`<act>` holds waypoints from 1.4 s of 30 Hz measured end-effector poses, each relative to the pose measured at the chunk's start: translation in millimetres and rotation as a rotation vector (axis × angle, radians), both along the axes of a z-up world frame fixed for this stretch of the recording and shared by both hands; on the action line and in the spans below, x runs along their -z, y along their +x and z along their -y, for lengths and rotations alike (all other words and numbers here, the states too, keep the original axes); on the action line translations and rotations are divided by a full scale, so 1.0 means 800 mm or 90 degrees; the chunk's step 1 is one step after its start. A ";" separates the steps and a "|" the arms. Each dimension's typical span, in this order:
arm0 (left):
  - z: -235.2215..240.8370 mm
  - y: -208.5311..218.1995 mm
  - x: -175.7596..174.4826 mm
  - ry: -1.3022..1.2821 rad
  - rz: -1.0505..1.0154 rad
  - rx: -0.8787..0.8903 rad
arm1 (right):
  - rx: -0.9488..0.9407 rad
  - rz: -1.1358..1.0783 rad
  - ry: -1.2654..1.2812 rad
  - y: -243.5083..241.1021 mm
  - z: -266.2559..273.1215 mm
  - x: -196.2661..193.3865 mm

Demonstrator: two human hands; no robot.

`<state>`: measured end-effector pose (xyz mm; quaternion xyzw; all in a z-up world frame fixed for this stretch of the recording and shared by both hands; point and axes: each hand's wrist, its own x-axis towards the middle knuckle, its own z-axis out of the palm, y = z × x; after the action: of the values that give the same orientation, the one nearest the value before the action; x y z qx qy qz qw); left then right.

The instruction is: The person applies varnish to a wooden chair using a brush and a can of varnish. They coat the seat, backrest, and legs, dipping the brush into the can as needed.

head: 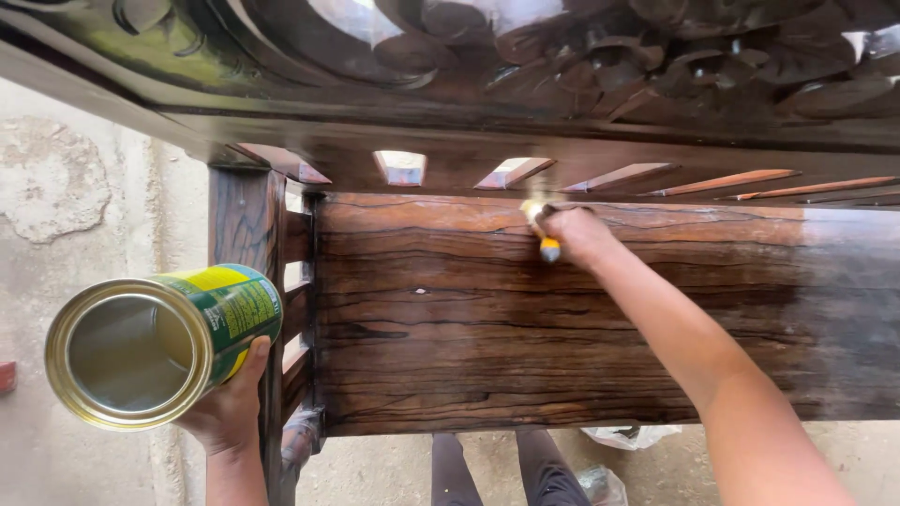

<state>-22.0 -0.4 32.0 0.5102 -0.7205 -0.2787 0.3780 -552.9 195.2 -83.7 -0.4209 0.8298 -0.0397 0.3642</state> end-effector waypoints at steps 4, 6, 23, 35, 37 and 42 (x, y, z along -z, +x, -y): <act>0.001 0.022 0.033 -0.090 -0.001 0.026 | -0.133 -0.024 0.018 0.074 0.050 -0.008; -0.003 0.029 0.041 -0.044 -0.053 0.028 | -0.305 -0.151 -0.095 0.092 0.060 0.024; -0.005 -0.002 0.010 0.021 -0.155 0.009 | 0.854 0.226 -0.457 -0.045 -0.096 0.078; 0.002 0.003 0.001 0.205 0.112 0.056 | 1.027 0.407 -0.505 0.044 0.002 0.104; 0.001 0.026 0.034 0.235 0.057 0.008 | 1.052 0.412 -0.492 0.012 -0.024 0.124; -0.004 -0.013 -0.003 0.054 -0.221 0.019 | 1.185 0.285 -0.522 -0.038 -0.045 0.146</act>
<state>-32.1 2.8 34.7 0.4590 -0.6399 -0.3982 0.4705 -583.2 231.3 -200.2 0.3110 0.6627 -0.6612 0.1641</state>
